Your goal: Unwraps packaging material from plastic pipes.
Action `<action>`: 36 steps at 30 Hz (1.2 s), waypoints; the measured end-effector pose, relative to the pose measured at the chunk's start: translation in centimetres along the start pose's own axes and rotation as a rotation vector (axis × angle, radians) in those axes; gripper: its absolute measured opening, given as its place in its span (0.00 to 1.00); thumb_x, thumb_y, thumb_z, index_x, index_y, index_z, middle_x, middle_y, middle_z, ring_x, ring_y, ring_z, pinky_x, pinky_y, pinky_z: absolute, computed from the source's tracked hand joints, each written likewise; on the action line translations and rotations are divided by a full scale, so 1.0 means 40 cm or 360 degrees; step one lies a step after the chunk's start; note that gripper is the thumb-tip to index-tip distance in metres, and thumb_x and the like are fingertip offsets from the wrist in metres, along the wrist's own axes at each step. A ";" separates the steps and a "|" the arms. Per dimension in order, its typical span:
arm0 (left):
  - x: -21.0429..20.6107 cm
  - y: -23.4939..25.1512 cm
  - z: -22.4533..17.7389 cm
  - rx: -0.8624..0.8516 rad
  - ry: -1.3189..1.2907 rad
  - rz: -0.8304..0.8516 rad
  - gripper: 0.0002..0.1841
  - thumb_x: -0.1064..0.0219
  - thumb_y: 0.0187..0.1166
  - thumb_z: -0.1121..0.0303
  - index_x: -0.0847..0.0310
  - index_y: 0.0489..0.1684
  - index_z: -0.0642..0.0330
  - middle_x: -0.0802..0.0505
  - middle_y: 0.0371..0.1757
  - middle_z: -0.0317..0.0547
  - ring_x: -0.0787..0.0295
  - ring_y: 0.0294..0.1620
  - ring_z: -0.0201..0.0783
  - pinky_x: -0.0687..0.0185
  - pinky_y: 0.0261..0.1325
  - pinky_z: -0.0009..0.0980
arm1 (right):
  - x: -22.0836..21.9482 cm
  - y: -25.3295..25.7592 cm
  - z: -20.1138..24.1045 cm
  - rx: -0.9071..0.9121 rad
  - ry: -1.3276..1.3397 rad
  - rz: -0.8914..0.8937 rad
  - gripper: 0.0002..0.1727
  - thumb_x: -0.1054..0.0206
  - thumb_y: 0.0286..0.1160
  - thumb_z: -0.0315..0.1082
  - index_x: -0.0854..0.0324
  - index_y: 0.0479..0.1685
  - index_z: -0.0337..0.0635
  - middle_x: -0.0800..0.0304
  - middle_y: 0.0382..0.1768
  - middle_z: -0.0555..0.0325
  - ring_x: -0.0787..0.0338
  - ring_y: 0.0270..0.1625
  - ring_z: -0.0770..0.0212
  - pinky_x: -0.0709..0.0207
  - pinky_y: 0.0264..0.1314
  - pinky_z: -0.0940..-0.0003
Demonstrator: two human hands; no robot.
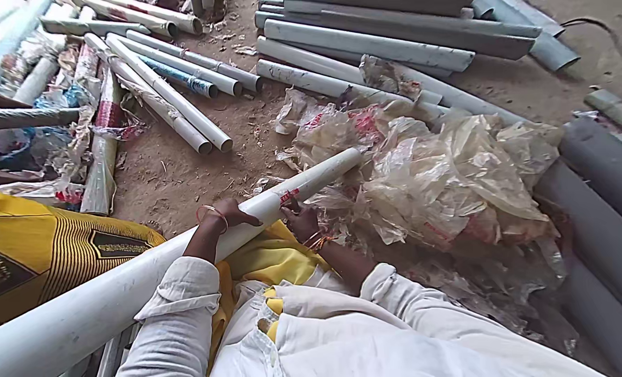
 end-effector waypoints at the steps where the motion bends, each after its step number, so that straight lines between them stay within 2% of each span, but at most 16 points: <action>1: -0.001 0.000 0.000 0.0003 0.0016 0.0008 0.38 0.20 0.68 0.46 0.21 0.63 0.73 0.12 0.59 0.69 0.16 0.65 0.62 0.27 0.69 0.62 | 0.002 -0.005 0.010 0.0063 -0.0080 -0.0016 0.15 0.28 0.79 0.36 0.10 0.50 0.29 0.06 0.41 0.38 0.08 0.42 0.46 0.17 0.55 0.48; 5: -0.005 0.007 0.000 -0.0004 0.0045 0.0008 0.39 0.20 0.67 0.44 0.20 0.61 0.74 0.12 0.59 0.70 0.17 0.65 0.64 0.28 0.69 0.64 | -0.006 -0.017 0.038 -0.0015 -0.0261 0.0098 0.19 0.31 0.83 0.40 0.11 0.54 0.30 0.07 0.47 0.36 0.08 0.51 0.40 0.20 0.62 0.43; 7: -0.005 0.004 -0.004 -0.0009 0.0052 -0.0002 0.38 0.20 0.67 0.45 0.20 0.61 0.75 0.13 0.59 0.71 0.17 0.65 0.64 0.28 0.69 0.64 | -0.013 -0.005 0.024 -0.0148 -0.0181 0.0136 0.18 0.31 0.84 0.39 0.13 0.55 0.30 0.08 0.46 0.37 0.08 0.48 0.44 0.20 0.60 0.45; 10: -0.004 -0.003 -0.006 -0.0007 0.0078 -0.0009 0.39 0.20 0.68 0.45 0.20 0.62 0.75 0.13 0.59 0.71 0.17 0.66 0.64 0.28 0.70 0.64 | -0.023 -0.001 0.012 -0.0242 0.0011 0.0159 0.16 0.30 0.83 0.37 0.14 0.53 0.30 0.09 0.38 0.43 0.11 0.36 0.53 0.18 0.50 0.54; 14: -0.006 -0.004 -0.008 -0.0012 0.0078 -0.0010 0.39 0.20 0.68 0.44 0.20 0.62 0.75 0.13 0.60 0.71 0.17 0.67 0.65 0.29 0.70 0.65 | -0.025 -0.015 0.014 -0.0256 0.0127 0.0126 0.13 0.33 0.85 0.34 0.15 0.51 0.29 0.10 0.32 0.47 0.13 0.30 0.58 0.18 0.43 0.59; 17: -0.008 -0.010 -0.009 -0.0016 0.0072 -0.0021 0.40 0.20 0.67 0.44 0.21 0.64 0.75 0.13 0.61 0.72 0.17 0.67 0.65 0.29 0.70 0.65 | -0.032 -0.011 -0.009 -0.0302 0.0108 0.0114 0.13 0.35 0.86 0.33 0.17 0.52 0.29 0.11 0.31 0.47 0.14 0.29 0.58 0.18 0.41 0.59; 22: -0.010 -0.015 -0.011 -0.0037 0.0071 -0.0033 0.38 0.19 0.67 0.45 0.20 0.61 0.74 0.13 0.60 0.71 0.17 0.66 0.65 0.29 0.70 0.64 | -0.010 -0.010 -0.106 -0.0518 0.0109 0.0009 0.16 0.33 0.85 0.36 0.17 0.53 0.27 0.11 0.37 0.43 0.12 0.36 0.54 0.17 0.49 0.56; 24: -0.007 -0.017 -0.012 -0.0033 0.0081 -0.0031 0.38 0.19 0.67 0.45 0.20 0.61 0.74 0.13 0.59 0.71 0.17 0.66 0.65 0.29 0.69 0.65 | 0.007 -0.032 -0.062 -0.0405 0.0153 -0.0013 0.15 0.35 0.87 0.36 0.17 0.51 0.28 0.13 0.30 0.49 0.15 0.27 0.63 0.19 0.39 0.66; 25: -0.008 -0.017 -0.013 -0.0034 0.0086 -0.0024 0.38 0.20 0.67 0.45 0.20 0.61 0.75 0.13 0.60 0.71 0.17 0.66 0.65 0.29 0.69 0.65 | 0.012 -0.040 -0.033 -0.0326 0.0153 0.0002 0.15 0.35 0.87 0.34 0.15 0.54 0.28 0.12 0.29 0.49 0.16 0.27 0.63 0.19 0.39 0.66; 27: -0.011 -0.012 -0.013 -0.0042 0.0098 -0.0013 0.38 0.20 0.67 0.44 0.19 0.60 0.74 0.13 0.59 0.71 0.17 0.65 0.65 0.29 0.68 0.66 | 0.011 -0.032 0.003 -0.0232 0.0108 0.0025 0.14 0.32 0.84 0.34 0.12 0.52 0.30 0.09 0.30 0.49 0.15 0.28 0.62 0.19 0.41 0.63; 32: -0.009 -0.010 -0.010 -0.0036 0.0106 -0.0020 0.39 0.19 0.66 0.44 0.19 0.61 0.73 0.13 0.60 0.70 0.17 0.66 0.65 0.29 0.68 0.66 | -0.005 -0.019 0.025 -0.0329 0.0085 0.0098 0.11 0.30 0.82 0.32 0.11 0.49 0.31 0.09 0.32 0.50 0.13 0.30 0.64 0.19 0.43 0.65; 36: -0.013 -0.008 -0.013 -0.0044 0.0105 -0.0028 0.39 0.19 0.65 0.43 0.19 0.62 0.72 0.13 0.61 0.70 0.18 0.67 0.66 0.29 0.68 0.68 | -0.003 -0.015 0.029 -0.0309 -0.0041 0.0111 0.13 0.32 0.84 0.34 0.11 0.47 0.30 0.08 0.33 0.48 0.12 0.32 0.59 0.19 0.46 0.59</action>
Point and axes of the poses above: each hand's wrist, its own y-axis towards the middle knuckle, its own x-axis out of the back of the hand, z = x × y, the point moved 8 cm from there along y, towards the middle knuckle
